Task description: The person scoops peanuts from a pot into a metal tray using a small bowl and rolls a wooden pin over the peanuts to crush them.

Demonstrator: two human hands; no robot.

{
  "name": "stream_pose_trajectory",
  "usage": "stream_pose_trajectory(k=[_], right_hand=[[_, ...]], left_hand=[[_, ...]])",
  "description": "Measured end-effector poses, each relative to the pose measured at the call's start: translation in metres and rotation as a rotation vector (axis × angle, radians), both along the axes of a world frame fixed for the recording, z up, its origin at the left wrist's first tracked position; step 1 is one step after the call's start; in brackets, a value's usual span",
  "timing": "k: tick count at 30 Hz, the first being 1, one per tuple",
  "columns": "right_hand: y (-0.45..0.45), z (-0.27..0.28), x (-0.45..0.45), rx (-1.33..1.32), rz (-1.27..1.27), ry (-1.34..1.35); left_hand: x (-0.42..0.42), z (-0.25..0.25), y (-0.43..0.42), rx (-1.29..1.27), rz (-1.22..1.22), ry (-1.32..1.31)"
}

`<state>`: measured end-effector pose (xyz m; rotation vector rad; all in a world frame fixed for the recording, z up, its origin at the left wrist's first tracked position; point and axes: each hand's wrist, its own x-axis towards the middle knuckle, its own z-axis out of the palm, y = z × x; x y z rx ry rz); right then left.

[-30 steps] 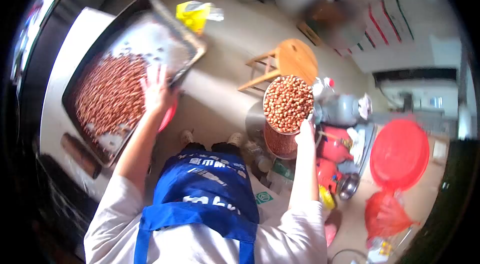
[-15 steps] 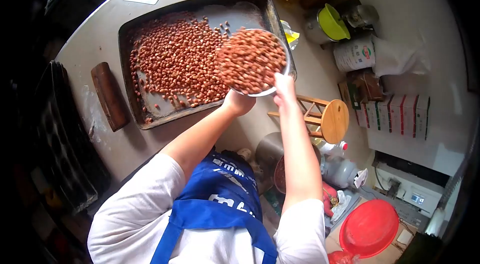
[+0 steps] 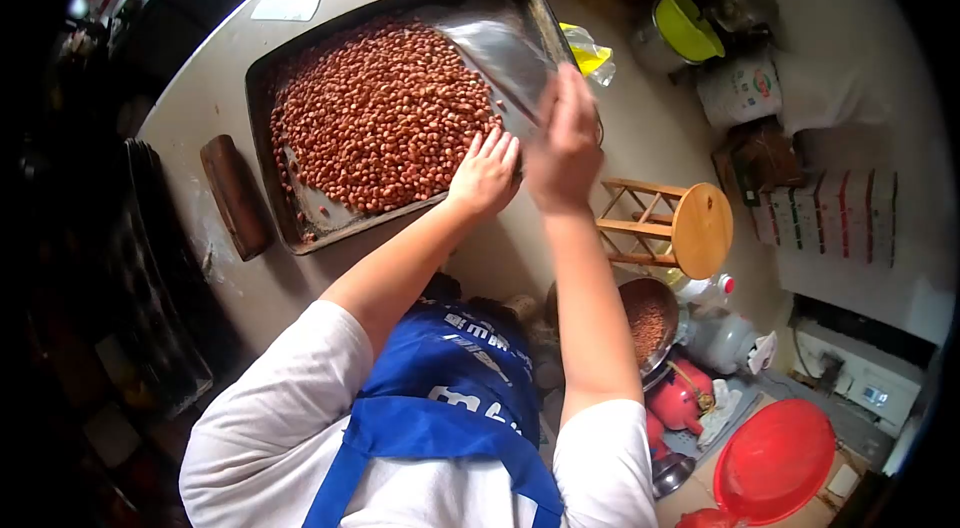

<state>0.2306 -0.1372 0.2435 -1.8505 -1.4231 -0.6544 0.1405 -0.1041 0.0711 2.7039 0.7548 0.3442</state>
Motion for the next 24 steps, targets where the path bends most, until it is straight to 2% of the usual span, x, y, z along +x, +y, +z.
stream_pose_trajectory(k=[1, 3, 4, 6, 7, 10, 11, 12, 13, 14, 15, 16, 19, 20, 21, 23, 24], right_hand=[[-0.028, -0.002, 0.021, 0.034, -0.008, -0.047], [-0.092, -0.022, 0.056, 0.199, -0.159, 0.228], [-0.144, -0.049, 0.082, 0.112, -0.358, 0.644], [-0.230, -0.082, 0.107, 0.104, -0.656, 1.037], [-0.270, -0.092, 0.116, 0.184, -0.776, 1.009], [-0.420, -0.217, 0.143, 0.369, -1.212, 1.205], [-0.471, -0.247, 0.143, 0.405, -1.332, 1.219], [-0.492, -0.234, 0.133, 0.299, -1.462, 1.244], [-0.558, -0.304, 0.131, 0.184, -1.587, 1.032], [-0.619, -0.362, 0.126, 0.261, -1.657, 1.136], [-0.661, -0.400, 0.123, 0.348, -1.708, 1.230], [-0.677, -0.401, 0.119, 0.206, -1.754, 1.247], [-0.719, -0.445, 0.120, 0.058, -1.951, 1.228], [-0.717, -0.448, 0.126, 0.031, -2.017, 1.245], [-0.724, -0.477, 0.128, 0.024, -2.040, 1.264], [-0.735, -0.556, 0.129, 0.059, -2.097, 1.082], [-0.724, -0.574, 0.140, 0.087, -2.111, 1.163]], left_hand=[[0.001, 0.009, 0.001, -0.029, 0.017, 0.013], [0.004, 0.037, -0.002, -0.083, 0.162, 0.151], [0.008, 0.039, -0.003, -0.133, 0.240, 0.187], [0.013, 0.039, -0.007, -0.108, 0.278, 0.238], [0.016, 0.028, -0.007, -0.105, 0.271, 0.279], [0.024, 0.043, -0.017, -0.067, 0.302, 0.312], [0.024, 0.025, -0.014, 0.031, 0.274, 0.306], [0.014, 0.001, 0.002, 0.043, 0.219, 0.241], [0.015, -0.006, 0.004, 0.107, 0.231, 0.301], [0.007, -0.021, 0.016, 0.206, 0.150, 0.249], [0.004, -0.025, 0.026, 0.176, 0.109, 0.180], [0.008, -0.017, 0.019, 0.122, 0.094, 0.132], [-0.002, -0.027, 0.034, 0.308, -0.010, 0.200], [-0.012, -0.031, 0.051, 0.281, 0.000, 0.204], [-0.019, -0.032, 0.061, 0.255, 0.011, 0.213], [-0.017, -0.025, 0.059, 0.331, -0.002, 0.292], [-0.021, -0.025, 0.062, 0.379, 0.008, 0.301]])
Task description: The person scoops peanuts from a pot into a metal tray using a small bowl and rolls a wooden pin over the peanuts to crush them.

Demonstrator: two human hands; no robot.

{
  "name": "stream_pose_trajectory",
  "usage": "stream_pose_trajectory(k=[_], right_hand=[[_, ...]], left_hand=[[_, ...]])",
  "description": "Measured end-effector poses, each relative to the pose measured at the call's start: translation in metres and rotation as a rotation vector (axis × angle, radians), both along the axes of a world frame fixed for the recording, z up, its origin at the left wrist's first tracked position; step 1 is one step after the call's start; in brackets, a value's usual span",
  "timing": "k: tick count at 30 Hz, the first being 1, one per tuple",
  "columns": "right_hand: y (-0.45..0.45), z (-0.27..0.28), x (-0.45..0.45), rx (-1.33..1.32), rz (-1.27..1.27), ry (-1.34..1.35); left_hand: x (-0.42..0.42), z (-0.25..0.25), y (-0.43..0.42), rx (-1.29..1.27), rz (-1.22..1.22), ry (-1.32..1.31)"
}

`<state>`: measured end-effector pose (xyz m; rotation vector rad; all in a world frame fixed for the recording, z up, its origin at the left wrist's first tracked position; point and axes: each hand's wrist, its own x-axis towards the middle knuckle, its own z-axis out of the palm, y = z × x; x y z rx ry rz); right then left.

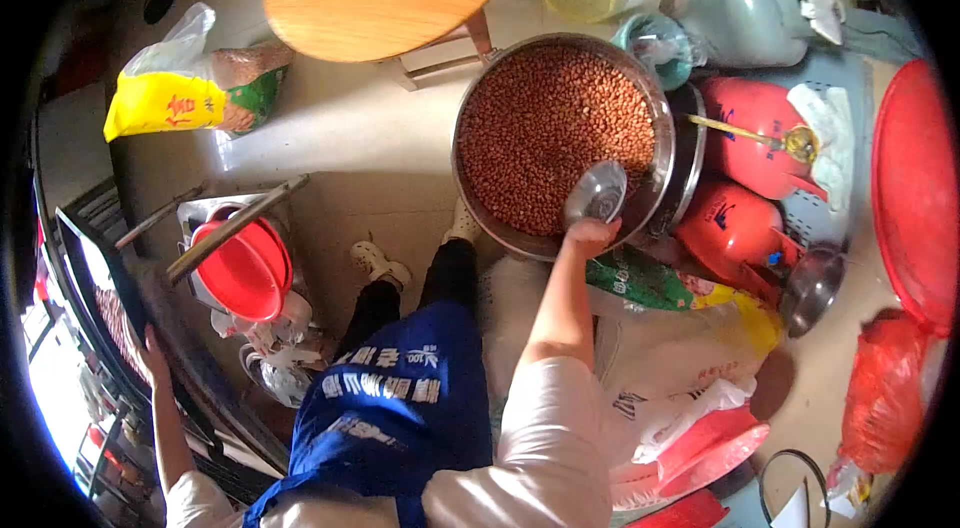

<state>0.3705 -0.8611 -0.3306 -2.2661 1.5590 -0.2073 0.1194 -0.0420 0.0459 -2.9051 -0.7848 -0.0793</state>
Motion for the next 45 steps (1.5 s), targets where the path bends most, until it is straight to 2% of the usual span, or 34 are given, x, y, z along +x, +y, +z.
stream_pose_trajectory(k=[1, 5, 6, 7, 9, 11, 12, 13, 14, 15, 16, 17, 19, 21, 23, 24, 27, 29, 31, 33, 35, 37, 38, 41, 44, 45], right_hand=[[0.022, -0.010, 0.016, 0.055, -0.040, 0.024], [0.111, -0.045, 0.089, 0.531, -0.335, -0.004], [0.111, -0.065, 0.091, 0.540, -0.336, 0.001], [0.112, -0.084, 0.092, 0.728, -0.536, -0.120], [0.108, -0.108, 0.089, 0.916, -0.740, -0.248], [0.107, -0.095, 0.079, 1.202, -0.762, -0.429], [0.107, -0.083, 0.075, 1.285, -0.781, -0.485], [0.100, -0.097, 0.063, 1.283, -0.785, -0.477], [0.090, -0.107, 0.049, 1.361, -0.770, -0.492], [0.085, -0.102, 0.045, 1.440, -0.748, -0.517], [0.082, -0.092, 0.036, 1.512, -0.564, -0.587], [0.081, -0.084, 0.031, 1.511, -0.555, -0.596], [0.082, -0.055, 0.032, 1.219, -0.619, -0.461], [0.073, -0.046, 0.024, 1.258, -0.598, -0.435], [0.064, -0.045, 0.014, 1.345, -0.502, -0.459], [0.068, -0.036, 0.014, 1.351, -0.516, -0.537], [0.067, -0.038, 0.018, 1.278, -0.558, -0.559], [0.058, -0.046, 0.016, 1.335, -0.524, -0.560], [0.058, -0.032, 0.019, 1.389, -0.463, -0.599], [0.057, -0.017, 0.020, 1.362, -0.485, -0.596], [0.053, 0.000, 0.019, 1.409, -0.461, -0.653], [0.048, 0.006, 0.014, 1.412, -0.408, -0.661], [0.046, 0.015, 0.011, 1.416, -0.357, -0.683], [0.035, 0.037, 0.002, 1.414, -0.234, -0.658], [0.033, 0.079, 0.000, 1.394, -0.283, -0.640], [0.031, 0.089, 0.003, 1.294, -0.320, -0.560]], left_hand=[[-0.007, -0.001, 0.005, 0.048, 0.008, 0.008], [-0.046, 0.001, 0.041, -0.087, 0.278, 0.005], [-0.050, 0.003, 0.044, 0.000, 0.260, 0.037], [-0.052, 0.005, 0.045, 0.010, 0.257, 0.034], [-0.055, 0.006, 0.048, -0.075, 0.354, 0.002], [-0.050, 0.006, 0.040, -0.076, 0.397, -0.014], [-0.045, 0.005, 0.034, -0.111, 0.407, -0.035], [-0.042, 0.010, 0.028, -0.147, 0.417, -0.048], [-0.053, 0.009, 0.045, -0.026, 0.284, 0.025], [-0.053, 0.009, 0.045, -0.032, 0.282, 0.026], [-0.052, 0.005, 0.045, -0.008, 0.246, 0.010], [-0.051, 0.002, 0.045, 0.018, 0.214, -0.006], [-0.048, -0.003, 0.045, 0.034, 0.216, -0.018], [-0.048, -0.006, 0.045, 0.124, 0.097, 0.027], [-0.050, -0.009, 0.046, 0.100, 0.103, 0.023], [-0.045, -0.010, 0.041, 0.101, 0.082, 0.023], [-0.031, -0.009, 0.028, 0.063, 0.047, 0.000], [-0.024, -0.005, 0.022, 0.077, 0.026, 0.012], [-0.025, -0.007, 0.023, 0.105, 0.019, 0.014], [-0.023, -0.011, 0.020, -0.026, 0.081, -0.046], [-0.016, -0.009, 0.015, -0.035, 0.061, -0.043], [-0.019, -0.013, 0.020, -0.088, 0.066, -0.027], [-0.019, -0.019, 0.022, -0.160, 0.016, -0.101], [-0.009, -0.019, 0.009, -0.171, -0.031, -0.140], [0.003, -0.019, -0.006, -0.252, 0.003, -0.221], [0.000, -0.016, 0.002, -0.146, -0.016, -0.137]])
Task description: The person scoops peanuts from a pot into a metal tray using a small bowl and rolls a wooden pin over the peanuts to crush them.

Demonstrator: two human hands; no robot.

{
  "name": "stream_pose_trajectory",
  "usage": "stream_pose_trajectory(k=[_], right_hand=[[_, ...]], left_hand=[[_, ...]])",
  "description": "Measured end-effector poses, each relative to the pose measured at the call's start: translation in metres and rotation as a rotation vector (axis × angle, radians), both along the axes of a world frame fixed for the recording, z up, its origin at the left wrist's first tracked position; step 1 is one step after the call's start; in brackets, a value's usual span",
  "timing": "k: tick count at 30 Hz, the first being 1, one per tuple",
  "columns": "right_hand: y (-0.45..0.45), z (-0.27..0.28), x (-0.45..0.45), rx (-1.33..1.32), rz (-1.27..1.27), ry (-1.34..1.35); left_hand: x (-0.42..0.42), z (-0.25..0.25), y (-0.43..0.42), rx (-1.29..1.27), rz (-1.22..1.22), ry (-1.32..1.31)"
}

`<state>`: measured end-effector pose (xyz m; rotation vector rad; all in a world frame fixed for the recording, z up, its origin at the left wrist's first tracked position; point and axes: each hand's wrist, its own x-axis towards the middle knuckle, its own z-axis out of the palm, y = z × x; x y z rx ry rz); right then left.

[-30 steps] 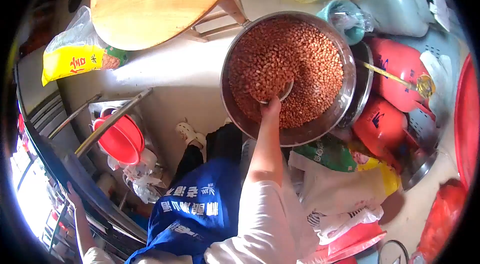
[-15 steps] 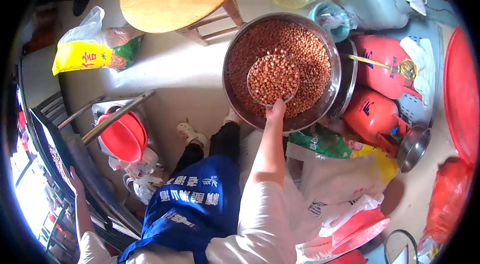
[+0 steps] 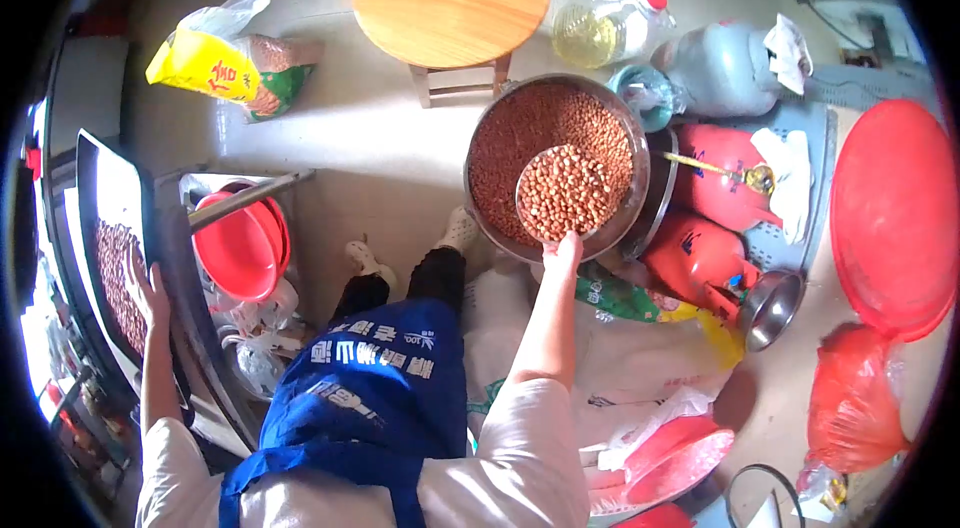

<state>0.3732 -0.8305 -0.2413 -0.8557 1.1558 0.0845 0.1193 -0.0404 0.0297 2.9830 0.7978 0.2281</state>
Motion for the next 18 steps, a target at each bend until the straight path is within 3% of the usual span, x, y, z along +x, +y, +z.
stream_pose_trajectory(k=[5, 8, 18], right_hand=[[0.007, 0.071, 0.004, 0.019, 0.137, -0.180], [0.025, 0.117, 0.006, -0.037, 0.121, -0.189], [0.089, 0.259, 0.008, -0.183, 0.345, -0.256]], left_hand=[[0.010, -0.003, -0.014, 0.081, -0.005, -0.065], [0.014, -0.002, -0.021, 0.204, 0.035, 0.040], [0.024, 0.006, -0.041, 0.084, 0.161, 0.029]])
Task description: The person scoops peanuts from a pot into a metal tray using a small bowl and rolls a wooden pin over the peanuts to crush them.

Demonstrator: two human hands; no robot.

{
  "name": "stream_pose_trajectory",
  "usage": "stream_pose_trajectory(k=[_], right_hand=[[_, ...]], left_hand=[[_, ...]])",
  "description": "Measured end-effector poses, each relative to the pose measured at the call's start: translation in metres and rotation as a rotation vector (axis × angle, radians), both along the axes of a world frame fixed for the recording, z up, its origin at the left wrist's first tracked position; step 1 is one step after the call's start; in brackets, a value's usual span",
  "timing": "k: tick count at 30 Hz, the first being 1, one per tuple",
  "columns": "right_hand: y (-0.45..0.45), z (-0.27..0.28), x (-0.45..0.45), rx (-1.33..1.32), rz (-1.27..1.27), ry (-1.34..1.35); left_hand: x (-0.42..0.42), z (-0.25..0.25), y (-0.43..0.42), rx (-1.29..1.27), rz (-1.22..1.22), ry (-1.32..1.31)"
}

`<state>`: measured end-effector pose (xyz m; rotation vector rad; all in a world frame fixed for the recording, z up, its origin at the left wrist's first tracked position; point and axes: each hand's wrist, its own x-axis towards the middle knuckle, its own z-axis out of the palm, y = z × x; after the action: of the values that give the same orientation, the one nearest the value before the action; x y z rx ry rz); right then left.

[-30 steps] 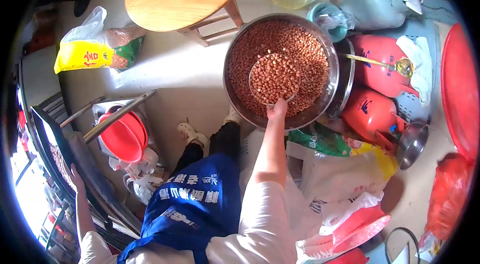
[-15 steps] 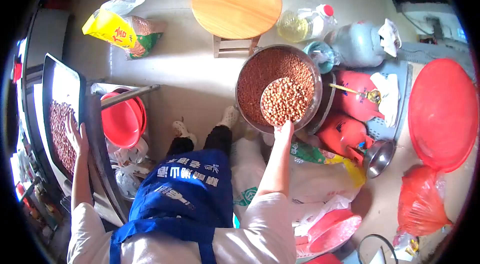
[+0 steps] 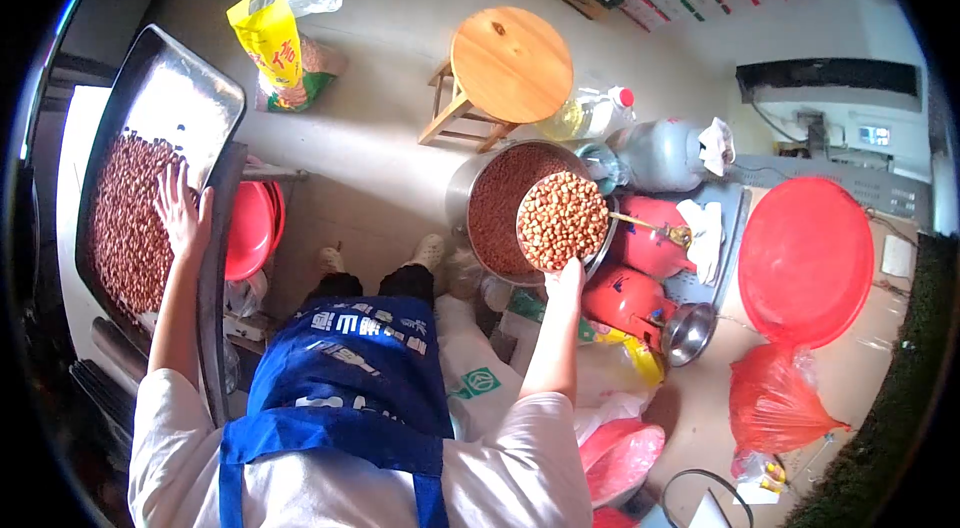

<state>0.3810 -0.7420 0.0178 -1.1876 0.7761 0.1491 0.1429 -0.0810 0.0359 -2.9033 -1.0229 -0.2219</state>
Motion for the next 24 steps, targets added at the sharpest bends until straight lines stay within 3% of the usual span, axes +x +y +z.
stream_pose_trajectory(k=[3, 7, 14, 21, 24], right_hand=[[-0.004, -0.004, 0.002, 0.072, 0.064, -0.018], [0.035, 0.036, 0.006, 0.126, 0.198, -0.042], [0.165, 0.086, 0.015, -0.159, 0.315, 0.065], [0.356, 0.133, -0.010, -0.106, 0.800, -0.015], [0.428, 0.133, -0.024, 0.086, 1.035, 0.005]], left_hand=[[0.000, 0.002, -0.002, -0.029, -0.009, -0.050], [0.009, 0.038, -0.021, -0.134, 0.028, -0.049], [0.010, 0.054, -0.018, -0.276, 0.077, -0.034], [0.002, 0.049, -0.006, -0.458, 0.120, -0.144], [-0.002, 0.049, -0.011, -0.511, 0.122, -0.226]])
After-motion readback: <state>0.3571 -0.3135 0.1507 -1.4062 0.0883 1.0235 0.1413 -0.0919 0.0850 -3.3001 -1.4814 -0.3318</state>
